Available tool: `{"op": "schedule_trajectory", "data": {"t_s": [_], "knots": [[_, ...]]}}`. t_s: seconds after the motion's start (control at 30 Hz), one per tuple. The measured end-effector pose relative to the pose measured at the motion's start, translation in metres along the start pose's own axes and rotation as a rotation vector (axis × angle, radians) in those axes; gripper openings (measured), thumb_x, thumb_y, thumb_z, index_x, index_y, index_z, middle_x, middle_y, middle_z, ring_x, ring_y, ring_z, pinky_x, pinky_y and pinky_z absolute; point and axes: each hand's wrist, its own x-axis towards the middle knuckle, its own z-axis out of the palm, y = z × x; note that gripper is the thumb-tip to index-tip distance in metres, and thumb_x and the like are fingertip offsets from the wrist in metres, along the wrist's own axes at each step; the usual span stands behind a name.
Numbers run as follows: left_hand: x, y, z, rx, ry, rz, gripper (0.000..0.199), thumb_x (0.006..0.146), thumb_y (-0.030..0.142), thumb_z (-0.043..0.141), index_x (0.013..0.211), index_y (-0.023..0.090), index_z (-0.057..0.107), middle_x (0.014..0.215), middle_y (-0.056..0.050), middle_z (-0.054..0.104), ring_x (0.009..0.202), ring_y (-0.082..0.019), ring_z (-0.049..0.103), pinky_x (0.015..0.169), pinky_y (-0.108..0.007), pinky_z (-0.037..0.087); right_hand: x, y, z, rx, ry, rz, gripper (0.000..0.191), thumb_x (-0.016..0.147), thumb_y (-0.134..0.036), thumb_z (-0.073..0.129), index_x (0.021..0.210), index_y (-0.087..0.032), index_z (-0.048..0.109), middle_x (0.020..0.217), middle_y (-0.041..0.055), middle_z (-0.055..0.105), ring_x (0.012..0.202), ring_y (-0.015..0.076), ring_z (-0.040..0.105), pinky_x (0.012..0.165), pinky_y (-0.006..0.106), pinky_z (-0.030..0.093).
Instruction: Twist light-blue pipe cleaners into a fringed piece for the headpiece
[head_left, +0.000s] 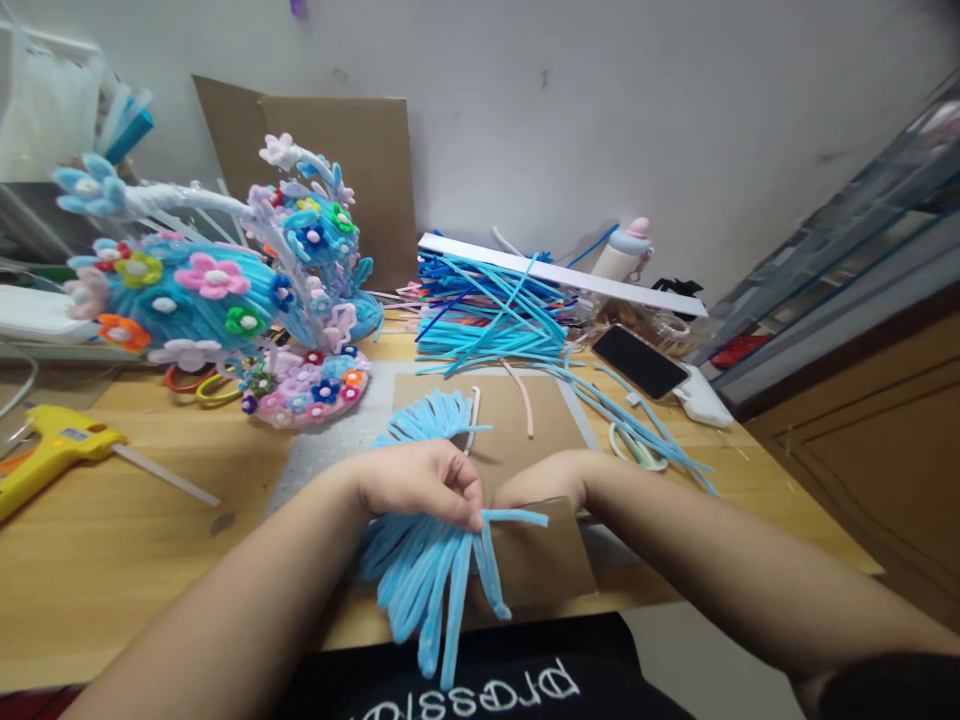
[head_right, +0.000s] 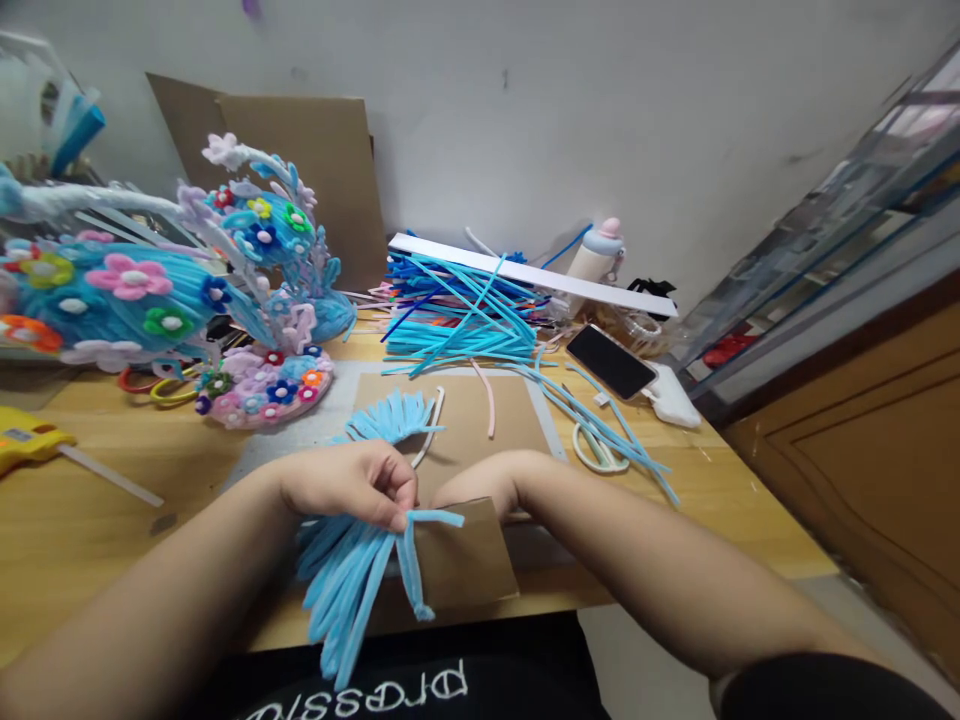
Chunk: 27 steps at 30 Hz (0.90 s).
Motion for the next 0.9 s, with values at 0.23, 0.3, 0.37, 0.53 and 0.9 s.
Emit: {"op": "schedule_trajectory", "data": {"t_s": [0.23, 0.3, 0.37, 0.53, 0.9], "knots": [[0.006, -0.008, -0.001, 0.099, 0.006, 0.021, 0.012, 0.064, 0.025, 0.066, 0.066, 0.014, 0.063, 0.060, 0.004, 0.056, 0.056, -0.007, 0.046, 0.057, -0.018, 0.037, 0.007, -0.009, -0.017, 0.319, -0.168, 0.308, 0.020, 0.066, -0.028, 0.060, 0.059, -0.014, 0.049, 0.043, -0.0092, 0.041, 0.038, 0.0032, 0.035, 0.038, 0.015, 0.026], [0.006, -0.010, -0.002, 0.164, 0.048, 0.011, 0.015, 0.063, 0.028, 0.065, 0.066, 0.014, 0.063, 0.059, 0.004, 0.054, 0.056, -0.007, 0.045, 0.056, -0.019, 0.036, 0.005, -0.015, -0.021, 0.341, -0.145, 0.332, 0.017, 0.066, -0.027, 0.058, 0.060, -0.015, 0.048, 0.042, -0.0103, 0.036, 0.036, 0.0028, 0.030, 0.036, 0.016, 0.020], [0.006, -0.011, -0.002, 0.226, 0.096, -0.014, 0.018, 0.063, 0.031, 0.064, 0.067, 0.014, 0.062, 0.058, 0.004, 0.052, 0.055, -0.008, 0.043, 0.054, -0.019, 0.034, 0.004, -0.022, -0.024, 0.277, -0.094, 0.360, 0.016, 0.066, -0.027, 0.057, 0.060, -0.015, 0.048, 0.042, -0.0100, 0.036, 0.036, 0.0031, 0.029, 0.037, 0.017, 0.018], [0.010, -0.014, -0.003, 0.268, 0.254, -0.055, 0.021, 0.061, 0.034, 0.063, 0.061, 0.014, 0.057, 0.052, 0.006, 0.043, 0.050, -0.007, 0.035, 0.050, -0.020, 0.028, -0.001, -0.049, -0.021, -0.121, 0.232, 0.420, 0.012, 0.065, -0.025, 0.055, 0.060, -0.015, 0.051, 0.046, -0.0075, 0.038, 0.041, 0.0040, 0.031, 0.041, 0.019, 0.022], [0.012, -0.014, -0.005, 0.039, 0.493, 0.020, 0.025, 0.061, 0.036, 0.062, 0.058, 0.013, 0.053, 0.049, 0.005, 0.041, 0.044, -0.006, 0.031, 0.045, -0.021, 0.025, -0.014, -0.046, 0.038, -0.968, 1.016, 0.271, 0.013, 0.079, -0.022, 0.045, 0.077, -0.019, 0.057, 0.066, 0.0012, 0.059, 0.058, 0.0135, 0.050, 0.050, 0.024, 0.024]]}}
